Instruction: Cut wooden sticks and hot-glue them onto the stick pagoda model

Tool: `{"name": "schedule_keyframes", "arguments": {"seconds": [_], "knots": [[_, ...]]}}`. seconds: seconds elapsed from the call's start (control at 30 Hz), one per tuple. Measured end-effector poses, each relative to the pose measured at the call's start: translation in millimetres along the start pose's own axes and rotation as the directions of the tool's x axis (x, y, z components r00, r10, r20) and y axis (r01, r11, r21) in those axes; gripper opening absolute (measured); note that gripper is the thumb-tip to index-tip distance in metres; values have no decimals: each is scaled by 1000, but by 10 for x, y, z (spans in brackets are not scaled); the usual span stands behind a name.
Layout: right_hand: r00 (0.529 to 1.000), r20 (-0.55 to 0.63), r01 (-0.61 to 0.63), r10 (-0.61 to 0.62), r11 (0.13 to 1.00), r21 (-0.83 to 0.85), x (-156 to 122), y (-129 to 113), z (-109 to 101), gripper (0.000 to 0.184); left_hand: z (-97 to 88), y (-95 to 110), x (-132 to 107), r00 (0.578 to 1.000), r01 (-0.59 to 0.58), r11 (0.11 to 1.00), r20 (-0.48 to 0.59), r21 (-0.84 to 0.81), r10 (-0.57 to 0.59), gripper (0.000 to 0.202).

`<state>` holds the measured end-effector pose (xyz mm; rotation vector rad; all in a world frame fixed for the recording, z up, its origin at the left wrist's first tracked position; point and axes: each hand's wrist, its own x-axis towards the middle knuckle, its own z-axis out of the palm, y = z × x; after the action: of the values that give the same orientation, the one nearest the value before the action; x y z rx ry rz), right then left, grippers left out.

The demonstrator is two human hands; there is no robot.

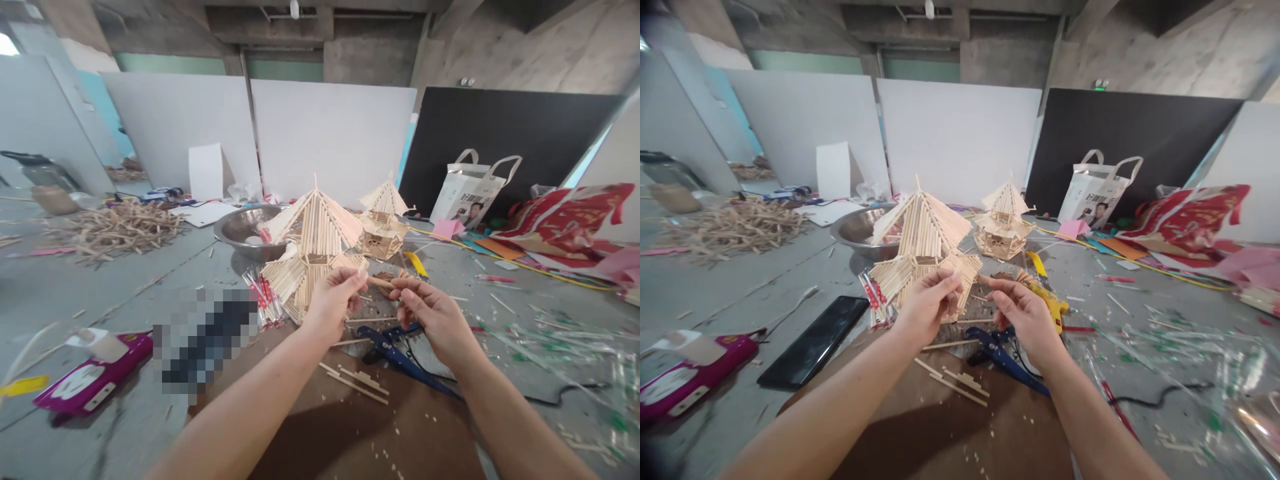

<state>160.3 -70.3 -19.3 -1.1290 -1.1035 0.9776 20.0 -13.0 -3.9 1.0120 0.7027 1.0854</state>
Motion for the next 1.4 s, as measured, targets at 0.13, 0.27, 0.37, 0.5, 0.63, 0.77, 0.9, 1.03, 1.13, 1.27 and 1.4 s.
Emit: {"name": "schedule_keyframes", "arguments": {"seconds": [0.13, 0.27, 0.37, 0.5, 0.63, 0.77, 0.9, 1.03, 1.13, 1.27, 1.4], "knots": [[1000, 13, -22, 22, 1000, -2, -1, 18, -10, 32, -32, 37, 74, 996, 21, 988, -84, -150, -34, 26], [1000, 26, -9, 10, 1000, -10, -2, 30, 0, 30, -15, 33, 128, 990, 14, 976, -133, -218, -44, 25], [999, 35, -12, 12, 1000, -18, -1, 40, -7, 28, 4, 32, 154, 986, 8, 969, -161, -248, -49, 25], [999, 47, -21, 22, 999, -25, 0, 54, -16, 25, 16, 33, 168, 984, -1, 963, -173, -270, -48, 26], [999, 47, -25, 27, 999, -29, -7, 52, -14, 24, 13, 30, 171, 986, -22, 958, -166, -285, -27, 25], [999, 39, -34, 36, 999, -38, -12, 60, -22, 23, 15, 41, 168, 985, -23, 959, -170, -282, -26, 23], [998, 44, -35, 37, 999, -40, -10, 77, -30, 23, 29, 52, 162, 982, -40, 958, -187, -283, -14, 21], [997, 55, -43, 46, 998, -43, -11, 71, -23, 22, 35, 48, 168, 982, -61, 955, -188, -289, 6, 20], [997, 60, -37, 39, 998, -45, -12, 62, -17, 21, 34, 46, 174, 982, -63, 953, -186, -298, 7, 20], [998, 59, -29, 33, 998, -53, -11, 59, -15, 21, 35, 54, 171, 983, -66, 953, -181, -297, 12, 19], [998, 56, -27, 29, 998, -49, -10, 56, -21, 22, 34, 60, 170, 982, -71, 953, -186, -295, 15, 19]]}}
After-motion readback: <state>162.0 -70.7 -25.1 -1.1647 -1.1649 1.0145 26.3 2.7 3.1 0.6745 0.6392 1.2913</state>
